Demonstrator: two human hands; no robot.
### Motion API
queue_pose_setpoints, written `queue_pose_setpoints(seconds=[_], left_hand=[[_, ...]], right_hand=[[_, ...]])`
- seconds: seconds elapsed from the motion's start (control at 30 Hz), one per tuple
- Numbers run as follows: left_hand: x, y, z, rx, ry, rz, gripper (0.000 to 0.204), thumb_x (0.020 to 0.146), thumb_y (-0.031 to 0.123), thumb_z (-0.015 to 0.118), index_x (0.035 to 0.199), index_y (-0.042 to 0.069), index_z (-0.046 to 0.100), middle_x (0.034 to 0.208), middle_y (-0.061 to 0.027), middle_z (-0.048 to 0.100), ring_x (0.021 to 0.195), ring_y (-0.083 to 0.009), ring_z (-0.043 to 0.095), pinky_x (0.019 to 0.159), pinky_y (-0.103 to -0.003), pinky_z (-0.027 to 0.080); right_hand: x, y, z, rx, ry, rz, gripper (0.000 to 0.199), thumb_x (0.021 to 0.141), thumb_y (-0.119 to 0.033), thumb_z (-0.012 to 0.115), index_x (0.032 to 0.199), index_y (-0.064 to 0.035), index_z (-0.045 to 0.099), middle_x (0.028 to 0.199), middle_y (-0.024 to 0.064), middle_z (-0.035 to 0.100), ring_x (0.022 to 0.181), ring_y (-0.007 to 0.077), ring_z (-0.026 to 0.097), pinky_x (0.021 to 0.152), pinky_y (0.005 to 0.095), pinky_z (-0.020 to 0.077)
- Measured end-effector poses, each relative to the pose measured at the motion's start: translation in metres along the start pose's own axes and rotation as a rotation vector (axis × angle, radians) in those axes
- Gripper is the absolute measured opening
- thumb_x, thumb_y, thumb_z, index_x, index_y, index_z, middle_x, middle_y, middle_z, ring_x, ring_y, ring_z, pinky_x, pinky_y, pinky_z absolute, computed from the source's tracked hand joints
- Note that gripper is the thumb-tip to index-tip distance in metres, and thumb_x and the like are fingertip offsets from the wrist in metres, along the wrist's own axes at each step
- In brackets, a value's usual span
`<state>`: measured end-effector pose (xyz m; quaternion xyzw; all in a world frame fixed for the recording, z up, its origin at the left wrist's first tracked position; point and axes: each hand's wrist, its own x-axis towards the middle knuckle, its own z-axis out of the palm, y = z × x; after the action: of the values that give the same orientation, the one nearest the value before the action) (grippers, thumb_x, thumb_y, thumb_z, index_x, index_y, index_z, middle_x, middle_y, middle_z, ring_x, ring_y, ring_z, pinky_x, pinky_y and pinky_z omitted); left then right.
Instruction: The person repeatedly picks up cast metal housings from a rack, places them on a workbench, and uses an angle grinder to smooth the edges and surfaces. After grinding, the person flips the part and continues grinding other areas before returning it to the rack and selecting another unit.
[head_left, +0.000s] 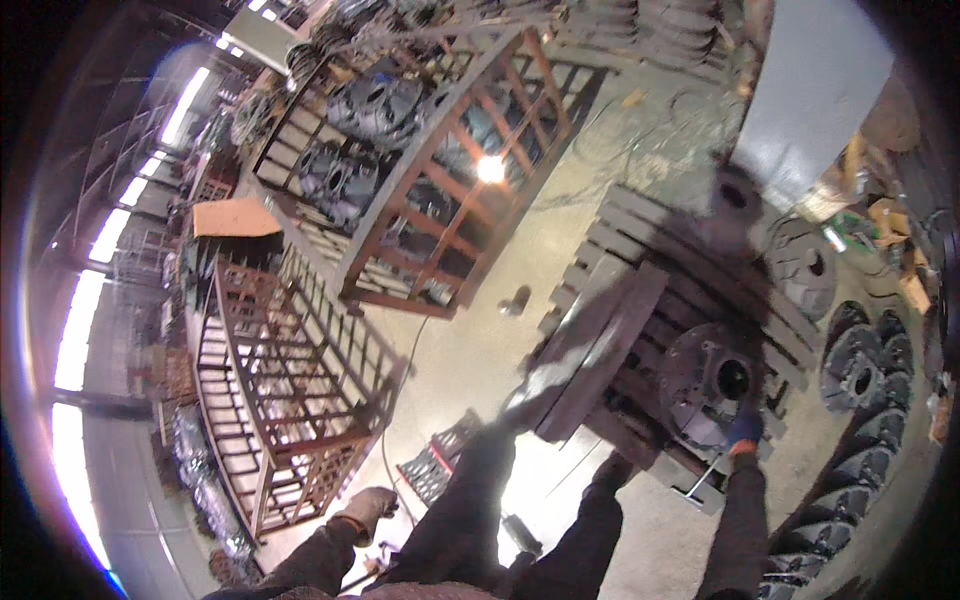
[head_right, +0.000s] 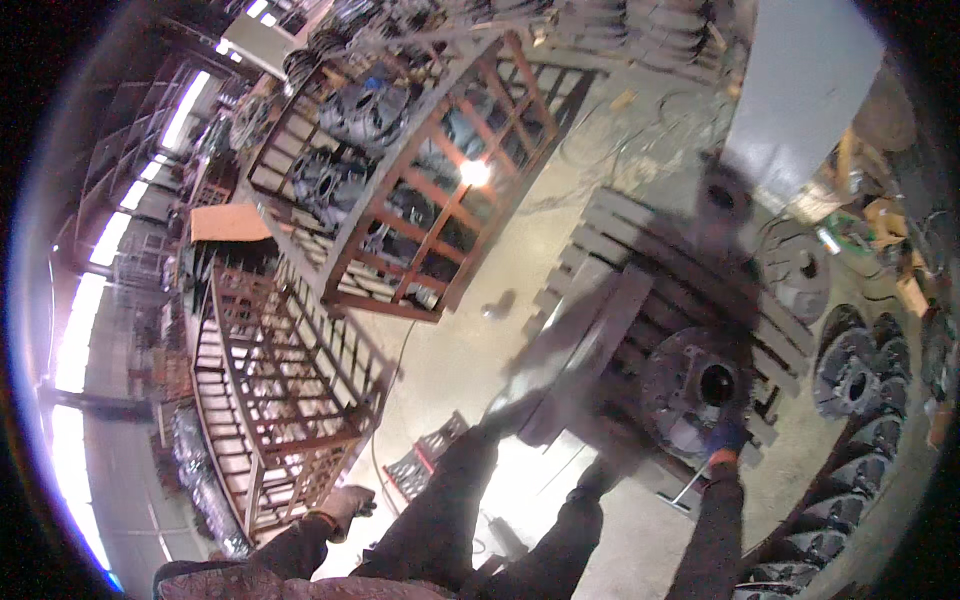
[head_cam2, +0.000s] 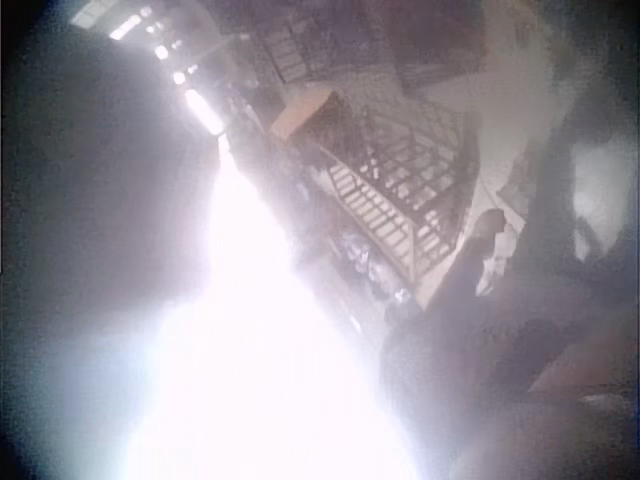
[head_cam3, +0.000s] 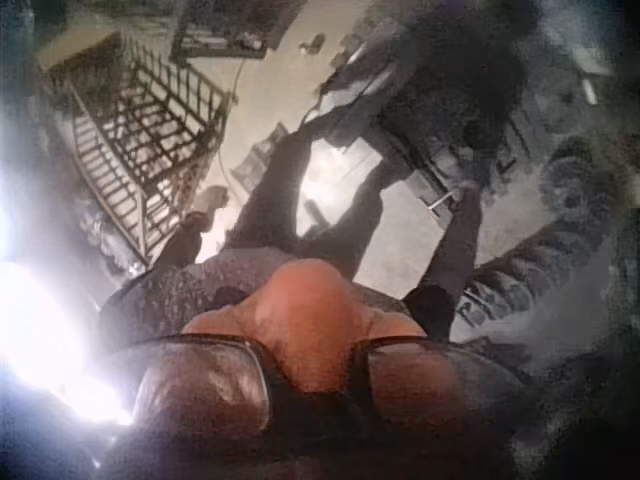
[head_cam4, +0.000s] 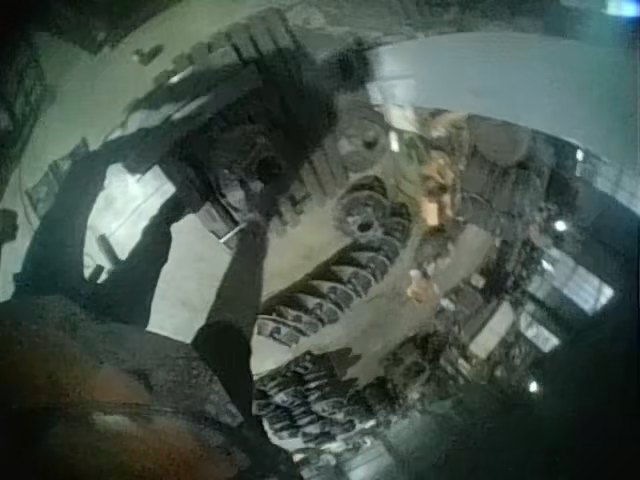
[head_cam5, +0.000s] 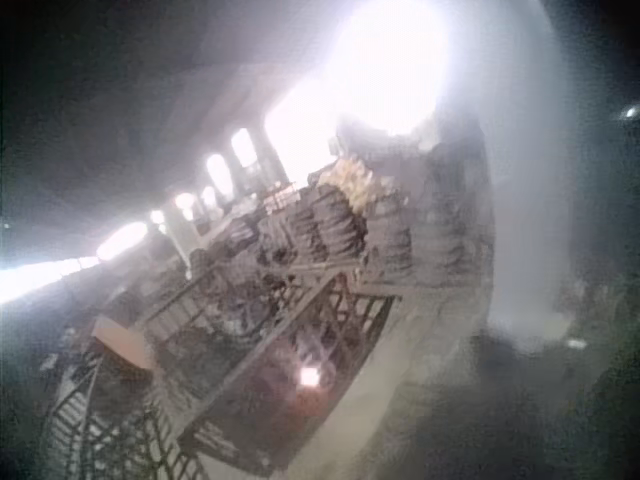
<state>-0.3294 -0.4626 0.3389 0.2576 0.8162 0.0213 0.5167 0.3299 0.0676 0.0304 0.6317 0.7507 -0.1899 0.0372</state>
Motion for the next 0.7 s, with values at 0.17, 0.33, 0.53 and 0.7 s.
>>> queue_pose_setpoints(seconds=[0.17, 0.33, 0.53, 0.7], left_hand=[[-0.075, -0.046, 0.071, 0.155, -0.309, -0.443, 0.025, 0.097, 0.018, 0.074, 0.119, 0.007, 0.075, 0.105, -0.0062, 0.077, 0.100, -0.0190, 0.076, 0.082, -0.037, 0.062], [-0.094, -0.041, 0.111, -0.602, -0.011, -0.865, 0.024, 0.109, 0.019, 0.065, 0.121, 0.000, 0.074, 0.106, -0.0079, 0.077, 0.094, -0.0157, 0.075, 0.081, -0.030, 0.062], [-0.063, -0.078, 0.096, -0.171, -0.201, -0.212, 0.026, 0.115, 0.018, 0.049, 0.125, 0.010, 0.072, 0.102, -0.0030, 0.075, 0.090, -0.0126, 0.071, 0.084, -0.029, 0.059], [-0.043, -0.116, 0.054, -0.445, -0.161, -0.418, 0.033, 0.088, 0.012, 0.074, 0.120, 0.006, 0.072, 0.104, -0.0037, 0.075, 0.096, -0.0146, 0.073, 0.090, -0.028, 0.060]], right_hand=[[0.087, 0.043, 0.055, -0.321, -0.499, -0.166, 0.068, 0.094, -0.037, 0.073, 0.154, -0.0061, 0.059, 0.148, 0.0254, 0.063, 0.136, 0.0446, 0.060, 0.117, 0.0558, 0.0447], [0.107, 0.082, 0.096, -0.243, -0.627, -0.258, 0.067, 0.099, -0.055, 0.067, 0.145, -0.0074, 0.067, 0.152, 0.0250, 0.061, 0.143, 0.0480, 0.053, 0.122, 0.0554, 0.0411], [0.103, 0.096, 0.140, -0.095, -0.404, -0.374, 0.057, 0.103, -0.049, 0.062, 0.144, -0.0108, 0.068, 0.148, 0.0220, 0.065, 0.137, 0.0453, 0.058, 0.118, 0.0548, 0.0436], [0.088, -0.009, 0.117, -0.497, -0.545, -0.202, 0.041, 0.103, -0.036, 0.061, 0.134, -0.0123, 0.074, 0.139, 0.0206, 0.071, 0.127, 0.0419, 0.067, 0.107, 0.0584, 0.0506]])
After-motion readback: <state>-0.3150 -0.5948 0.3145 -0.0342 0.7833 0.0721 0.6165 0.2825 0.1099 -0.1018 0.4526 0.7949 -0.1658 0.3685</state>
